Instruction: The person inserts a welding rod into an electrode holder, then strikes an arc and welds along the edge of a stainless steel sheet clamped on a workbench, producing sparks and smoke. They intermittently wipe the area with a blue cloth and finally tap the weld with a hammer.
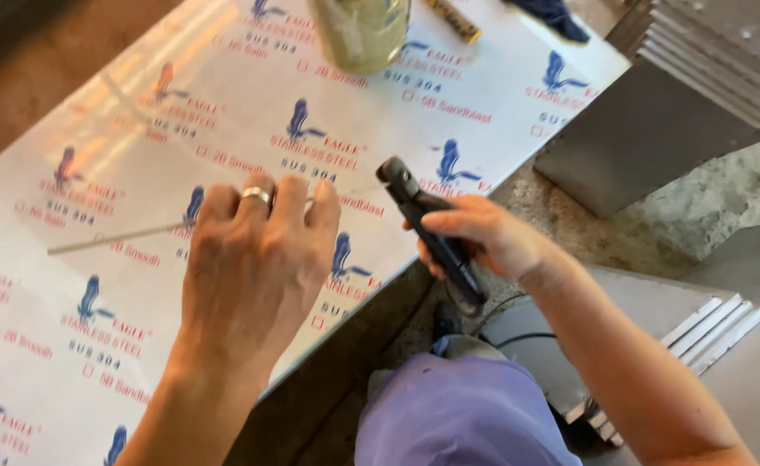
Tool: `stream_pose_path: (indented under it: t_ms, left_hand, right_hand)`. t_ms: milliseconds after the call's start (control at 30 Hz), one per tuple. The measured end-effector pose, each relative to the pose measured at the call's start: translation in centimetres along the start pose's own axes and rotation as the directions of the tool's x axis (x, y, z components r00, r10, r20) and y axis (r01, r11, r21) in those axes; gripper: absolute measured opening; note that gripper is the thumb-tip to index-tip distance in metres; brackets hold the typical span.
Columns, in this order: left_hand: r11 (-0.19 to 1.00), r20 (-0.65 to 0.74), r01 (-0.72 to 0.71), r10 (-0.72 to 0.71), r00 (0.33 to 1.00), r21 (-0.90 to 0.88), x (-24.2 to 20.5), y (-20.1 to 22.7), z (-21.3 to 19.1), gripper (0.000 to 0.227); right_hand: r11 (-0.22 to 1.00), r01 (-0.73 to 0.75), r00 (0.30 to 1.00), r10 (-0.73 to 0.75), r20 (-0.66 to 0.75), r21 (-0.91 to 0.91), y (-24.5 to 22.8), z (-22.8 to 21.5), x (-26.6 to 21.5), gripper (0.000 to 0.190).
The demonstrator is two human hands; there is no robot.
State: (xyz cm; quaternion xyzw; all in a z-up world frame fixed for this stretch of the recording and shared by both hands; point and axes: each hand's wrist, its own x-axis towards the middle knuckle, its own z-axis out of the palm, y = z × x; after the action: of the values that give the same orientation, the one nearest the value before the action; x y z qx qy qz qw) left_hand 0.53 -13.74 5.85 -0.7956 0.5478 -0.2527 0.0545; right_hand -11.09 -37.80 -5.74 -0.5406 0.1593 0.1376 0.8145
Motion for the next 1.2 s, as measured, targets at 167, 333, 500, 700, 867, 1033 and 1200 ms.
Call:
stream_pose_path:
  t_ms: [167,333,500,700,867,1033,1200]
  left_hand:
    - [0.999,-0.005,0.018,-0.018,1.000,-0.030,2.3,2.5,-0.4,0.028]
    - [0.852,-0.299,0.154,-0.337,0.893,-0.501,-0.3,9.5,5.1,0.017]
    - [-0.428,0.533,0.319,-0.698,0.477,-0.846,1.1,11.1,9.6,0.027]
    - [-0.649,0.582,-0.020,-0.695,0.421,-0.761,1.2,11.1,12.9,0.020]
    - [-0.675,0.626,0.055,-0.648,0.434,-0.736,2.5,11.8,14.5,0.020]
    - [-0.724,0.653,-0.030,-0.638,0.408,-0.689,5.2,13.2,14.4,0.020]
    - [-0.695,0.610,-0.068,-0.669,0.424,-0.716,9.2,14.8,15.7,0.018]
  right_hand:
    - [0.997,0.082,0.995,-0.081,-0.066,0.011,0.9,-0.1,-1.0,0.034]
    - [0.955,0.128,0.937,-0.205,-0.284,-0.268,1.6,1.5,-1.5,0.036]
    - [0.937,0.065,0.886,-0.212,-0.412,-0.342,2.6,4.0,-1.0,0.045]
    - [0.914,0.093,0.844,-0.283,-0.456,-0.394,2.8,5.1,-0.7,0.048]
    - [0.917,0.091,0.790,-0.305,-0.532,-0.389,2.4,4.5,-0.5,0.047]
    - [0.867,0.227,0.753,-0.445,-0.485,-0.444,1.3,2.2,-1.1,0.050]
    - [0.902,0.139,0.815,-0.338,-0.471,-0.408,-0.2,-3.3,-1.0,0.051]
